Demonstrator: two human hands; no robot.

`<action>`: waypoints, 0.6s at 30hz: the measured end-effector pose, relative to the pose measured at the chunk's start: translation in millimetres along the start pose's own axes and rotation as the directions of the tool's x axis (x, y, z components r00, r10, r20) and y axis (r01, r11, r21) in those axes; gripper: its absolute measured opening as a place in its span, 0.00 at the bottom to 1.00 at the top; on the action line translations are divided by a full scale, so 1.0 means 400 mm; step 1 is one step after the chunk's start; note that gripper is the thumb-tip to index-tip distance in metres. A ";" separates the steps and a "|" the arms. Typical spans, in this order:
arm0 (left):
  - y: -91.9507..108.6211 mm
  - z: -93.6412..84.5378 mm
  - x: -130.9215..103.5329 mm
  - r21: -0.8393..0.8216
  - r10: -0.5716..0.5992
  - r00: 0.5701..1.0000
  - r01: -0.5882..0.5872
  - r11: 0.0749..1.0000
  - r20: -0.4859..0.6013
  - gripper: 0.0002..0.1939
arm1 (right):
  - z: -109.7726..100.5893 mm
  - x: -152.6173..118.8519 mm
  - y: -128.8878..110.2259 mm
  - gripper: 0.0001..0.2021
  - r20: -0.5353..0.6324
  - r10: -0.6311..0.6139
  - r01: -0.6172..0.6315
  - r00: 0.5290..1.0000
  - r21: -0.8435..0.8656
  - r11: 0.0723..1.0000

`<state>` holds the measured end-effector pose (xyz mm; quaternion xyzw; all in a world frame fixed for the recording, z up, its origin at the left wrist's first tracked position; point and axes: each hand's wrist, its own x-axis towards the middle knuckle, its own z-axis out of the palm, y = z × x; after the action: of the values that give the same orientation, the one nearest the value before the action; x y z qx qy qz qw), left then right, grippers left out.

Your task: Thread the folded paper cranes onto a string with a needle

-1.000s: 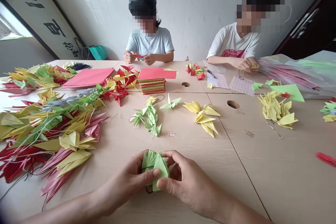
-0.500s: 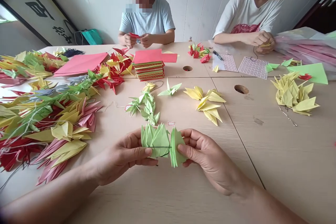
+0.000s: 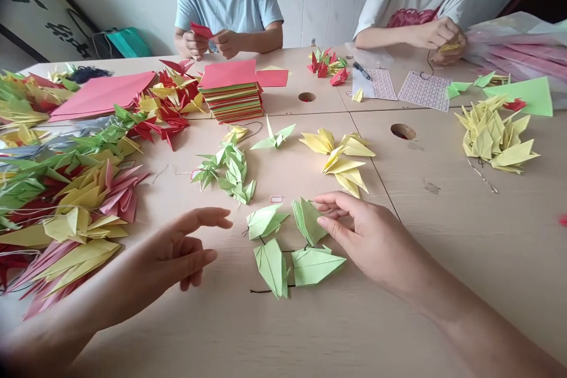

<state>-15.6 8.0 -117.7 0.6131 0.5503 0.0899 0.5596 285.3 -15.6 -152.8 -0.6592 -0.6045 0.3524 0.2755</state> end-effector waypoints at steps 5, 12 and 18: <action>-0.005 0.012 -0.018 0.359 0.186 0.982 -0.159 0.920 -0.040 0.17 | 0.003 -0.005 -0.012 0.20 0.062 0.026 -0.024 0.998 -0.030 0.999; 0.012 0.095 0.016 0.566 0.607 0.758 -0.617 0.546 0.240 0.24 | 0.028 -0.014 -0.039 0.19 0.070 -0.028 0.041 0.997 -0.181 0.983; 0.035 0.106 0.053 0.531 0.566 0.789 -0.594 0.604 0.240 0.10 | -0.007 -0.008 -0.039 0.16 0.056 -0.009 0.005 0.998 0.069 0.998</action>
<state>31.2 2.6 -132.6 0.9000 0.3082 0.0795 0.2977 278.1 -16.9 -138.4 -0.6369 -0.6018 0.3905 0.2824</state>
